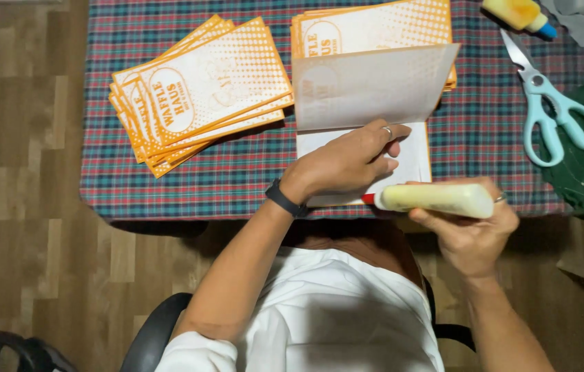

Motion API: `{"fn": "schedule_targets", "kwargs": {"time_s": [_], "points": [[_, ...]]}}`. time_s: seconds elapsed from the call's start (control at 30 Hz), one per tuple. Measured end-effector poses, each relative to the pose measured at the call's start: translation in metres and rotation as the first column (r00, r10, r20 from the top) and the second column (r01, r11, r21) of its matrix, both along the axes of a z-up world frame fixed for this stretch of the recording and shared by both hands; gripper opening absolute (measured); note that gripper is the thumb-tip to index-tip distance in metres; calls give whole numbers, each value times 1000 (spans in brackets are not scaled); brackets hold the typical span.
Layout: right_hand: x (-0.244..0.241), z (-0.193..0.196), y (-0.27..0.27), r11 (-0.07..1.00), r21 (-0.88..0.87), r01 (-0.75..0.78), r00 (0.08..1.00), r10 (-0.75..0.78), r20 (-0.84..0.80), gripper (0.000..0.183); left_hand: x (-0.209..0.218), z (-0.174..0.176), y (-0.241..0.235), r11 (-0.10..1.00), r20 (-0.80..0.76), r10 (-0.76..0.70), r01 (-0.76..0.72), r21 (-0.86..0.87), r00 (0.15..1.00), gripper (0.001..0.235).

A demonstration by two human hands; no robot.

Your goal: Applying glue to the edges of paper bags and pressing them together to assemble or seal them.

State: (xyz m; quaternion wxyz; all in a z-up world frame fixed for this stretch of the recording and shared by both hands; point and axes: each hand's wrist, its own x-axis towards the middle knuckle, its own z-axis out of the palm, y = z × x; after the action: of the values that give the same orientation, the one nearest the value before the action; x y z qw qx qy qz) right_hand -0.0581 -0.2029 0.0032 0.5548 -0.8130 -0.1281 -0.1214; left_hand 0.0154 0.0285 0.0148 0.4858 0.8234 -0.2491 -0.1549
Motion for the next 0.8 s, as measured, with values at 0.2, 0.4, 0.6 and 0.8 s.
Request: {"fn": "schedule_targets", "kwargs": {"time_s": [0.2, 0.4, 0.6, 0.8], "points": [[-3, 10, 67, 934, 310, -178, 982, 191, -10, 44, 5, 6, 13, 960, -180, -69, 16, -279, 981, 50], [-2, -3, 81, 918, 324, -228, 971, 239, 6, 45, 8, -5, 14, 949, -185, -51, -10, -316, 981, 42], [31, -24, -8, 774, 619, 131, 981, -11, -194, 61, -8, -14, -8, 954, 269, 181, -102, -283, 946, 23], [79, -4, -90, 983, 118, 143, 968, -114, -225, 27, -45, 78, 2, 829, 791, 505, -449, -334, 345, 22]]}}
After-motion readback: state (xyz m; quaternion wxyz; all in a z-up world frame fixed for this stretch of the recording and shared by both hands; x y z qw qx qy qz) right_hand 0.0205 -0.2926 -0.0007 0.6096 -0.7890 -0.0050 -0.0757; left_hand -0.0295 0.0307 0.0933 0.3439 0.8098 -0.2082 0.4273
